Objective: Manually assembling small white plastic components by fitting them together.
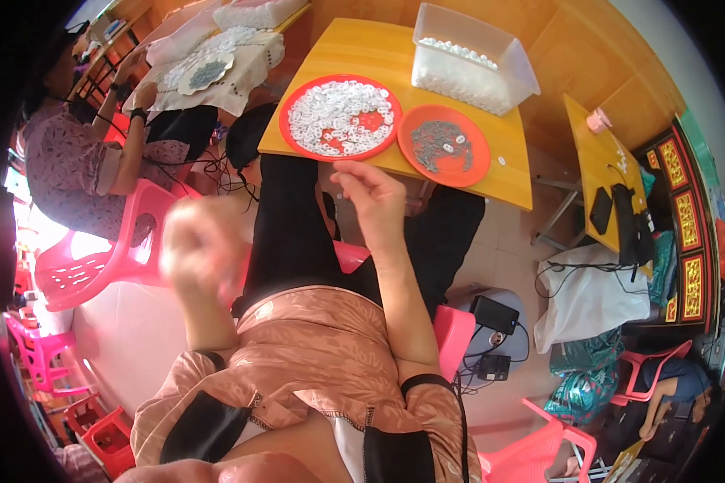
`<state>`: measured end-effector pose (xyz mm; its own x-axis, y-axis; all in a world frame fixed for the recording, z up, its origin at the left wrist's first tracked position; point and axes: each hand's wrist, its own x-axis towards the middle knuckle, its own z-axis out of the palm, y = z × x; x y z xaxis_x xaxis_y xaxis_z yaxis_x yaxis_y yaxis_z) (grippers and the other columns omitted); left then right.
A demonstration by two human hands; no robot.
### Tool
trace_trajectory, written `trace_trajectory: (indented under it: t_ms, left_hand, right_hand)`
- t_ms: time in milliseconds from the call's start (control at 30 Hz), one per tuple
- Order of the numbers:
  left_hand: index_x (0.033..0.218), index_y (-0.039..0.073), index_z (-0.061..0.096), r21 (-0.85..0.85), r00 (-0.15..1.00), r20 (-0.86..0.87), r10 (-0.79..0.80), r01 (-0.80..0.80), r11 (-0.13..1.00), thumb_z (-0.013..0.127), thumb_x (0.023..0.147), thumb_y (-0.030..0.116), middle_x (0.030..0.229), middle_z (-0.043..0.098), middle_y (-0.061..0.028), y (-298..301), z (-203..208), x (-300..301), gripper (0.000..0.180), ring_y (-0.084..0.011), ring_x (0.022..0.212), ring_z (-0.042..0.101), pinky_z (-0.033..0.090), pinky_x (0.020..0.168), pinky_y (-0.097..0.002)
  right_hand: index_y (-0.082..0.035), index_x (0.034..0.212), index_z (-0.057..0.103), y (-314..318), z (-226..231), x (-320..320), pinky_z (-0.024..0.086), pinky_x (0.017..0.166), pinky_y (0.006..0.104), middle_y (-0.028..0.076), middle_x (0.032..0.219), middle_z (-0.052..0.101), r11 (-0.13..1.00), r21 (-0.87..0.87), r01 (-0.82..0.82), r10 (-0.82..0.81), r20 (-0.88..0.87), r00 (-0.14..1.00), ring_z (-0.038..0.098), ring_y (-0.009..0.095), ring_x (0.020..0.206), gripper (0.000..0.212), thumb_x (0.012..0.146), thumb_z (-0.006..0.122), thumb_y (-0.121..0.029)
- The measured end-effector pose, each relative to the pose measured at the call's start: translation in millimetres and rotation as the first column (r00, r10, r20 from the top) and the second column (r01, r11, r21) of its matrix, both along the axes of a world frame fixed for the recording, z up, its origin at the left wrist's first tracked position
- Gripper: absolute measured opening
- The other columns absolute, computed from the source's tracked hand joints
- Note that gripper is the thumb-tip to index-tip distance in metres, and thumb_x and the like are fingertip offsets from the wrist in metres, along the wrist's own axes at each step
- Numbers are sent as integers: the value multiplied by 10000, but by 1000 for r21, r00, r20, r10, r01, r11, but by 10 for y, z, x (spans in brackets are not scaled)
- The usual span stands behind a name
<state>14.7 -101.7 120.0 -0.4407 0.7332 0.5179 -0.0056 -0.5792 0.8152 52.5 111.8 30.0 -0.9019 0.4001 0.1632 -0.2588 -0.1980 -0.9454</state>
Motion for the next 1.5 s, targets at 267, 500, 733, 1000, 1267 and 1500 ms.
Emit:
trace_trajectory:
  t_ms: [267, 500, 733, 1000, 1267, 1500]
  left_hand:
    - [977, -12, 640, -332, 876, 434, 212, -63, 941, 652, 816, 35, 913, 652, -88, 562, -599, -198, 169, -144, 787, 637, 500, 703, -220]
    - [1034, 7, 637, -353, 844, 470, 259, -90, 931, 639, 835, 57, 938, 663, -79, 553, -749, -285, 205, -149, 814, 654, 516, 692, -211]
    - [1054, -11, 602, -336, 860, 410, 303, -167, 927, 597, 871, 75, 989, 636, -87, 583, -707, -287, 202, -161, 894, 643, 521, 748, -230]
    - [1055, -11, 593, -317, 861, 418, 290, -160, 935, 615, 855, 60, 992, 628, -76, 630, -711, -235, 213, -113, 809, 618, 508, 751, -223]
    - [1090, -5, 597, -352, 855, 400, 329, -188, 917, 610, 857, 60, 964, 638, -64, 622, -697, -188, 243, -94, 807, 608, 499, 734, -211]
    - [1117, -3, 579, -340, 865, 386, 321, -190, 921, 603, 859, 60, 976, 633, -65, 637, -683, -199, 267, -92, 798, 605, 496, 733, -206]
  right_hand:
    - [37, 1025, 651, -13, 139, 107, 452, 671, 196, 88, 881, 674, 998, -53, 37, -40, -40, 998, 580, 76, 745, 202, 831, 623, -11]
    - [39, 992, 659, -63, 169, 130, 456, 675, 199, 72, 891, 662, 999, -7, 34, -34, -27, 999, 564, 71, 731, 167, 838, 612, -7]
    - [33, 951, 667, -22, 152, 122, 462, 706, 200, 33, 919, 627, 991, 132, 32, -27, -41, 999, 576, 77, 786, 139, 827, 607, 17]
    - [32, 980, 653, -113, 201, 152, 479, 752, 210, 46, 917, 641, 997, 75, 24, -21, -48, 999, 601, 90, 828, 158, 830, 600, 40]
    - [38, 1024, 623, -151, 198, 149, 483, 728, 195, 55, 903, 648, 994, 96, 58, -47, -117, 992, 600, 71, 800, 198, 827, 606, 52]
    - [37, 1013, 624, -133, 166, 124, 484, 710, 195, 55, 906, 647, 996, 74, 56, -47, -119, 992, 599, 69, 782, 191, 822, 616, 47]
